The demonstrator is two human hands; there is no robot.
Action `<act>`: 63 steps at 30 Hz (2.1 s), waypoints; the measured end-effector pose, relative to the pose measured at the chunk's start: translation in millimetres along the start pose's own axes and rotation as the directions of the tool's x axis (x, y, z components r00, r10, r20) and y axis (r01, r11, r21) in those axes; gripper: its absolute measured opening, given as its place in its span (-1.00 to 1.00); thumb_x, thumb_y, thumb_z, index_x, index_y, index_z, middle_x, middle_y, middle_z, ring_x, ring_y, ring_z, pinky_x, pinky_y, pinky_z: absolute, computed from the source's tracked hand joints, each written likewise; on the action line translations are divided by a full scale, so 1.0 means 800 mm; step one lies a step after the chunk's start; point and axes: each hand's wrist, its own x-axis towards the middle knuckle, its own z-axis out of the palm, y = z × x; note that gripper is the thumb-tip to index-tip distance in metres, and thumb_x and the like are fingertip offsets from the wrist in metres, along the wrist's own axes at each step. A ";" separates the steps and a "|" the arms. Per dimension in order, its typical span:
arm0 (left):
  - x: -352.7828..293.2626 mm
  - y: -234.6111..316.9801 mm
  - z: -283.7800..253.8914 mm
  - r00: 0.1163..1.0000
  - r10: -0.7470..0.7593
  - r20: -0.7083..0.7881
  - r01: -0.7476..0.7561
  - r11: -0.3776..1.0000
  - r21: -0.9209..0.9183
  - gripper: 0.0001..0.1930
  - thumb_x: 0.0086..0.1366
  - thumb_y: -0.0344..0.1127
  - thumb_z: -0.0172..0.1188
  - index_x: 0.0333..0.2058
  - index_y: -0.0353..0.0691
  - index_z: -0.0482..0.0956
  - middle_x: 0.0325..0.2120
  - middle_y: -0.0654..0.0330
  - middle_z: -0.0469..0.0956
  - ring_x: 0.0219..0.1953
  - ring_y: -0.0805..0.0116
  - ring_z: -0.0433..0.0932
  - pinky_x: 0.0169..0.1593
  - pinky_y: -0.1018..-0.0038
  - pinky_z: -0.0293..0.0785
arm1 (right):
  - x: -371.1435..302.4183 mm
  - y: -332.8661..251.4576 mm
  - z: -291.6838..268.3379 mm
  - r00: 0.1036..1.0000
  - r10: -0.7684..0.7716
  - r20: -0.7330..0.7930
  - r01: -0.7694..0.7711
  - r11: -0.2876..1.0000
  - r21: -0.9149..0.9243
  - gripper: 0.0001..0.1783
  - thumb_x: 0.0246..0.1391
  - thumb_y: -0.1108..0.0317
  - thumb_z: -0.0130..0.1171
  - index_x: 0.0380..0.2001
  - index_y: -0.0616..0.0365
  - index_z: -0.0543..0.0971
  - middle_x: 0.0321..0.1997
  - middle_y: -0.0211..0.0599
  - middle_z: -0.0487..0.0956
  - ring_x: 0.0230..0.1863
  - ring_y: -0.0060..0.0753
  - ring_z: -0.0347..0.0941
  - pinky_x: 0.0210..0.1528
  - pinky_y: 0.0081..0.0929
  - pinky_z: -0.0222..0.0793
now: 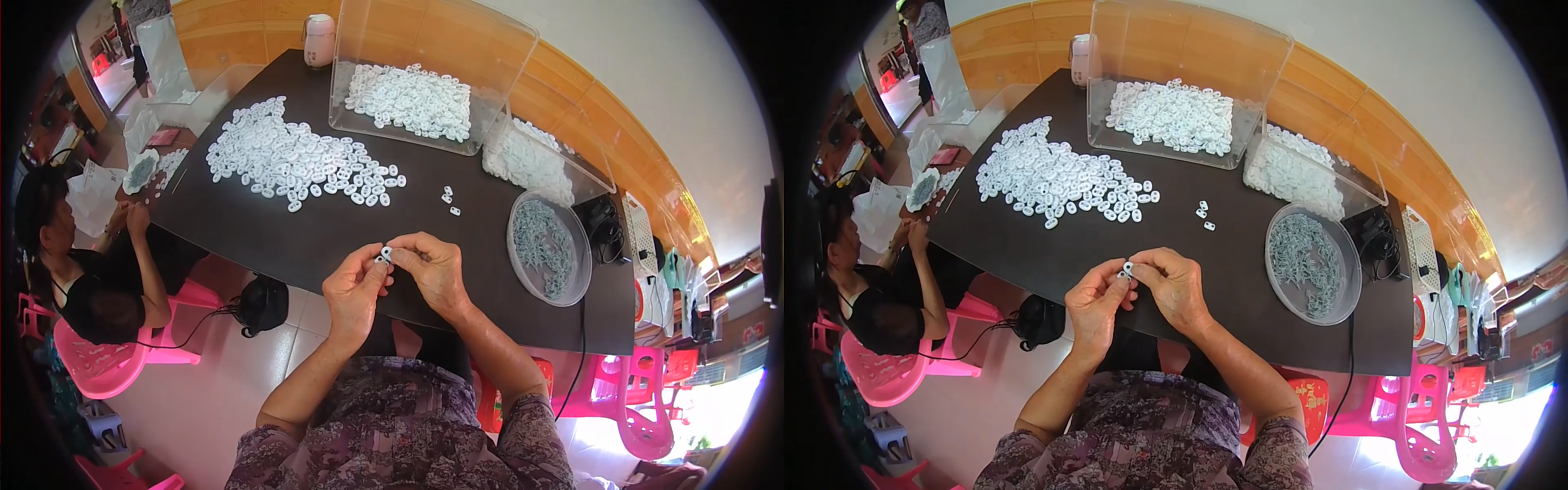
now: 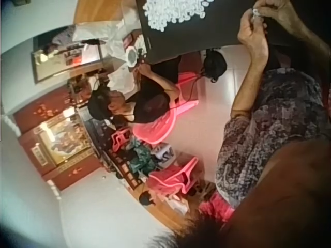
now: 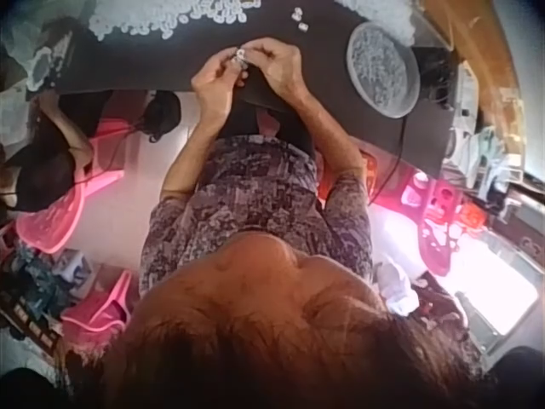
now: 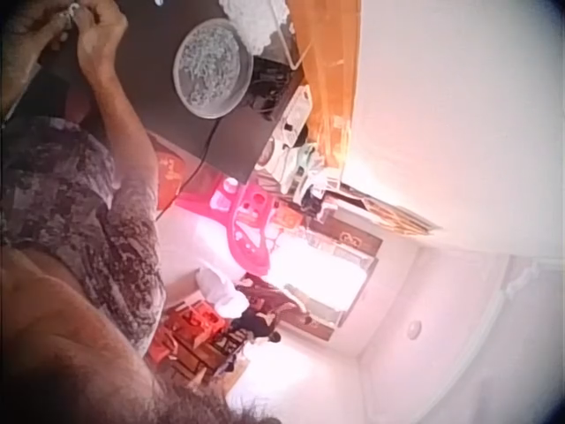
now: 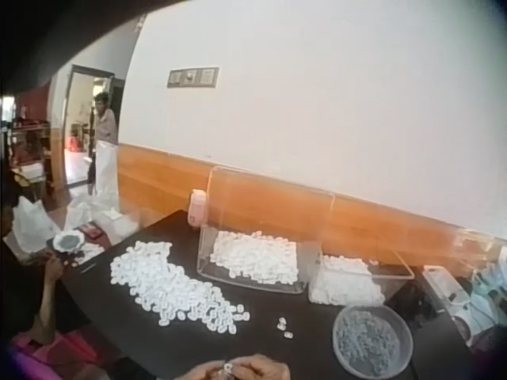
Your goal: Assembling small plastic components by hand in a workshop.
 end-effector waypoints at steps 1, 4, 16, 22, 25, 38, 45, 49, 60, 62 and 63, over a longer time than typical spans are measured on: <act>0.000 -0.001 0.000 1.000 0.016 -0.008 -0.017 0.999 -0.031 -0.77 0.24 -0.53 0.13 -0.11 -0.43 0.50 -0.42 0.16 0.56 -0.48 0.50 0.50 -0.42 0.63 0.45 | 0.000 0.001 0.001 0.999 -0.032 -0.005 0.032 0.998 -0.063 -0.90 0.00 0.54 0.17 -0.36 0.25 0.61 -0.50 -0.37 0.55 -0.41 -0.62 0.45 -0.35 -0.63 0.38; 0.002 -0.007 -0.001 0.998 0.061 -0.003 -0.061 0.997 -0.047 -0.75 0.23 -0.54 0.13 -0.10 -0.43 0.49 -0.44 0.17 0.55 -0.48 0.48 0.50 -0.42 0.61 0.46 | -0.003 -0.010 0.003 0.992 -0.127 -0.009 0.120 0.957 -0.266 -0.89 -0.05 0.53 0.18 -0.39 0.19 0.62 -0.50 -0.33 0.53 -0.40 -0.47 0.43 -0.34 -0.52 0.35; 0.004 0.008 0.010 0.996 -0.051 -0.076 0.035 0.978 -0.204 -0.74 0.22 -0.62 0.08 -0.10 -0.49 0.48 -0.40 0.08 0.58 -0.45 0.46 0.54 -0.38 0.62 0.50 | -0.008 -0.019 -0.001 0.910 -0.396 0.125 0.403 0.770 -0.494 -0.66 -0.29 0.52 0.26 -0.30 0.17 0.57 -0.38 -0.34 0.50 -0.34 -0.25 0.37 -0.30 -0.37 0.34; 0.003 0.010 0.008 0.997 -0.071 -0.043 0.059 0.973 -0.225 -0.75 0.21 -0.61 0.08 -0.12 -0.50 0.49 -0.38 0.06 0.59 -0.43 0.45 0.55 -0.36 0.60 0.52 | -0.008 -0.016 -0.003 0.814 -0.558 0.160 0.534 0.614 -0.582 -0.64 -0.28 0.53 0.26 -0.27 0.21 0.57 -0.36 -0.28 0.50 -0.33 -0.23 0.37 -0.31 -0.39 0.36; 0.001 0.011 0.010 0.996 -0.082 -0.036 0.071 0.972 -0.225 -0.75 0.21 -0.61 0.06 -0.11 -0.51 0.49 -0.37 0.07 0.58 -0.44 0.47 0.54 -0.35 0.60 0.50 | -0.008 -0.013 -0.005 0.808 -0.569 0.152 0.539 0.609 -0.581 -0.65 -0.27 0.53 0.26 -0.26 0.21 0.58 -0.35 -0.28 0.51 -0.33 -0.24 0.37 -0.33 -0.39 0.36; -0.001 0.008 0.000 0.999 -0.003 0.053 0.008 0.996 -0.084 -0.76 0.25 -0.53 0.07 -0.11 -0.45 0.52 -0.32 0.19 0.57 -0.36 0.57 0.49 -0.27 0.67 0.43 | -0.013 -0.012 -0.004 0.835 -0.533 0.137 0.506 0.646 -0.571 -0.64 -0.27 0.54 0.31 -0.25 0.21 0.60 -0.36 -0.25 0.54 -0.34 -0.25 0.40 -0.33 -0.41 0.35; -0.001 0.005 -0.008 0.984 0.130 0.124 -0.129 0.992 -0.015 -0.75 0.27 -0.51 0.10 -0.07 -0.42 0.51 -0.32 0.27 0.49 -0.32 0.61 0.43 -0.24 0.69 0.38 | -0.013 -0.014 -0.004 0.839 -0.529 0.126 0.508 0.681 -0.527 -0.66 -0.22 0.55 0.29 -0.24 0.23 0.59 -0.36 -0.27 0.55 -0.36 -0.29 0.39 -0.35 -0.44 0.34; -0.004 0.007 -0.006 0.974 0.191 0.124 -0.196 0.980 0.030 -0.75 0.27 -0.49 0.12 -0.08 -0.40 0.53 -0.37 0.30 0.45 -0.34 0.61 0.39 -0.25 0.70 0.36 | -0.018 -0.022 -0.001 0.878 -0.469 0.097 0.449 0.738 -0.504 -0.66 -0.22 0.56 0.29 -0.24 0.24 0.59 -0.36 -0.28 0.55 -0.38 -0.36 0.39 -0.36 -0.47 0.34; -0.009 -0.007 0.000 0.947 0.318 0.051 -0.321 0.945 0.068 -0.78 0.27 -0.48 0.12 -0.12 -0.38 0.55 -0.38 0.29 0.45 -0.37 0.60 0.40 -0.29 0.70 0.38 | -0.024 -0.022 0.004 0.850 -0.520 0.080 0.490 0.727 -0.481 -0.65 -0.21 0.60 0.29 -0.23 0.28 0.57 -0.35 -0.25 0.55 -0.40 -0.34 0.40 -0.38 -0.48 0.35; -0.011 -0.007 0.002 0.947 0.320 0.035 -0.321 0.945 0.056 -0.79 0.27 -0.48 0.12 -0.12 -0.38 0.55 -0.37 0.28 0.46 -0.37 0.60 0.41 -0.29 0.69 0.39 | -0.025 -0.021 0.005 0.845 -0.529 0.080 0.499 0.726 -0.474 -0.65 -0.20 0.59 0.29 -0.23 0.29 0.57 -0.35 -0.24 0.55 -0.39 -0.33 0.40 -0.38 -0.48 0.35; -0.013 -0.007 0.003 0.947 0.320 0.021 -0.320 0.947 0.036 -0.79 0.27 -0.47 0.13 -0.13 -0.38 0.55 -0.36 0.28 0.46 -0.35 0.60 0.42 -0.28 0.69 0.40 | -0.026 -0.020 0.006 0.836 -0.543 0.078 0.510 0.718 -0.474 -0.66 -0.20 0.59 0.29 -0.23 0.29 0.57 -0.35 -0.23 0.55 -0.39 -0.32 0.40 -0.38 -0.48 0.35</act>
